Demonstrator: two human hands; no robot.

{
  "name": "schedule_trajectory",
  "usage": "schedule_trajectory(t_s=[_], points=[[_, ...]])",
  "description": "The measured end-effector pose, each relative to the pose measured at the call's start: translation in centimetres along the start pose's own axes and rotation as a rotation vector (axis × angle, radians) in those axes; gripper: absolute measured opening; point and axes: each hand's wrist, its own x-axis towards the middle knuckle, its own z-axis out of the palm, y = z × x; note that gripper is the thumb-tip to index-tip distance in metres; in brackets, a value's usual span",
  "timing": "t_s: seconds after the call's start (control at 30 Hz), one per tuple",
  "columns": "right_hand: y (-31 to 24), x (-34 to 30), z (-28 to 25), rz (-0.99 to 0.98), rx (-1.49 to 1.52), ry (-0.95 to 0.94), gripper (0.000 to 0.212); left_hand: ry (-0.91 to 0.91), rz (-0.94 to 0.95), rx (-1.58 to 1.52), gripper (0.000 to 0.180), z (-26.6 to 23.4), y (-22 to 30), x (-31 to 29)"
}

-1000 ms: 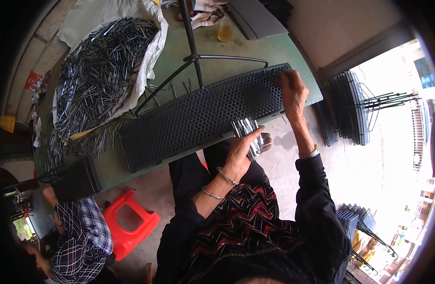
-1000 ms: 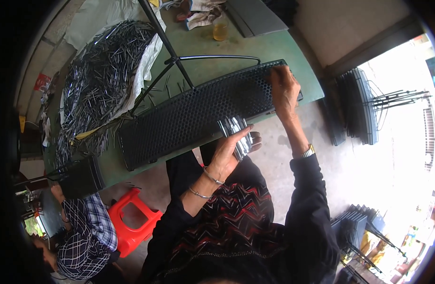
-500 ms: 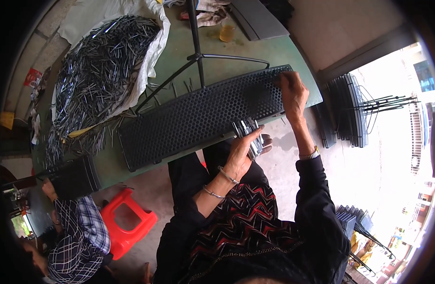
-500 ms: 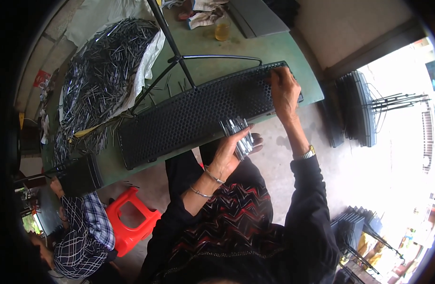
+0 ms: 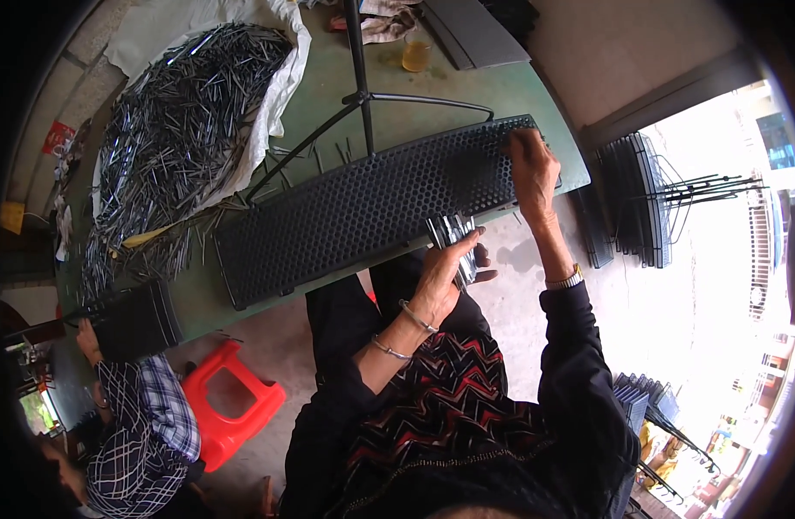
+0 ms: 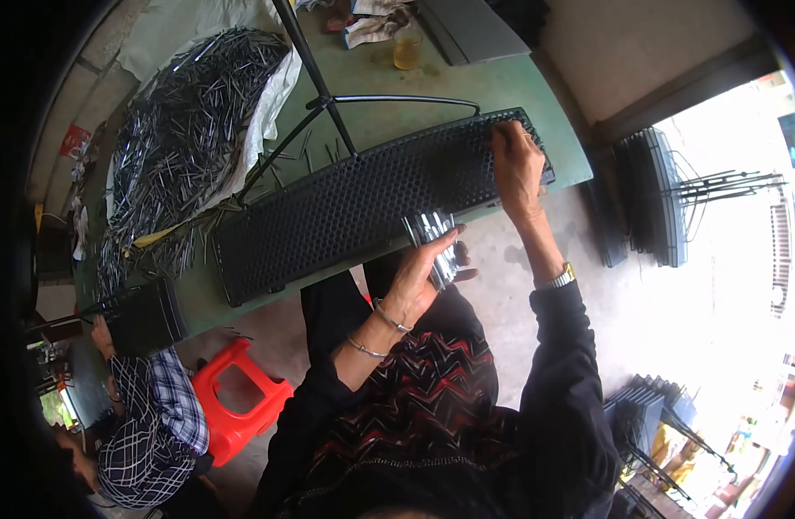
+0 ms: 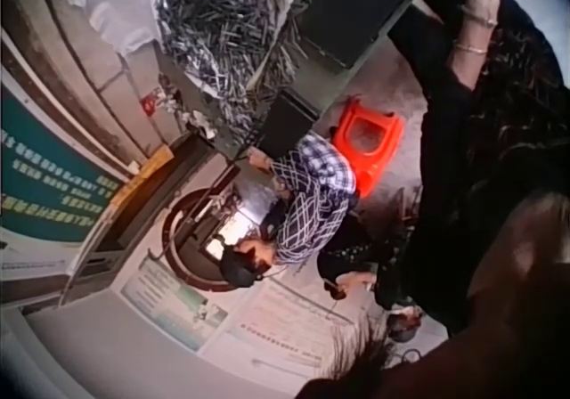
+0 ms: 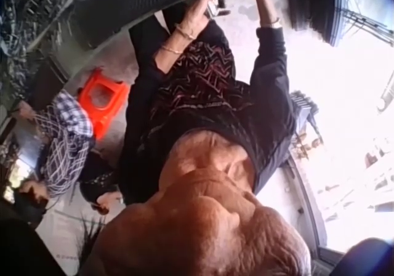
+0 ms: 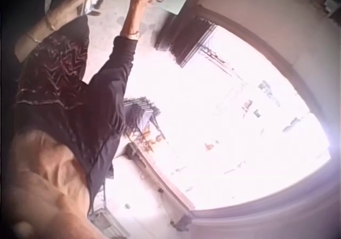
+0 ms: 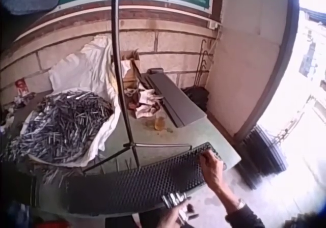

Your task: Manually inserting small metal pins or components into the holes of a perforated metal grid panel.

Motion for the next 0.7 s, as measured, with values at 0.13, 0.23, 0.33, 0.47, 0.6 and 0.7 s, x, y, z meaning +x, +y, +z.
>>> schedule_trajectory(t_s=[0.13, 0.23, 0.33, 0.47, 0.6, 0.7], points=[[0.3, 0.1, -0.1, -0.058, -0.102, -0.056, 0.01, 0.027, 0.011, 0.073, 0.024, 0.0, 0.1, 0.1], [-0.1, 0.1, 0.2, -0.131, -0.191, -0.092, 0.009, 0.036, 0.051, 0.077, 0.02, 0.2, 0.2, -0.2], [-0.3, 0.2, 0.2, -0.127, -0.274, -0.081, 0.009, 0.032, 0.081, 0.061, 0.019, 1.0, 0.6, -0.5], [0.7, -0.3, 0.5, -0.146, -0.343, 0.013, 0.015, 0.022, 0.132, 0.056, 0.018, 1.3, 0.8, -0.9], [0.0, -1.0, 0.2, -0.188, -0.439, 0.022, 0.017, 0.003, 0.166, 0.077, 0.017, 1.1, 0.9, -0.9], [-2.9, -1.5, -1.7, -0.114, -0.173, -0.039, 0.021, -0.031, 0.176, 0.085, 0.019, 0.7, 1.0, -1.0]])
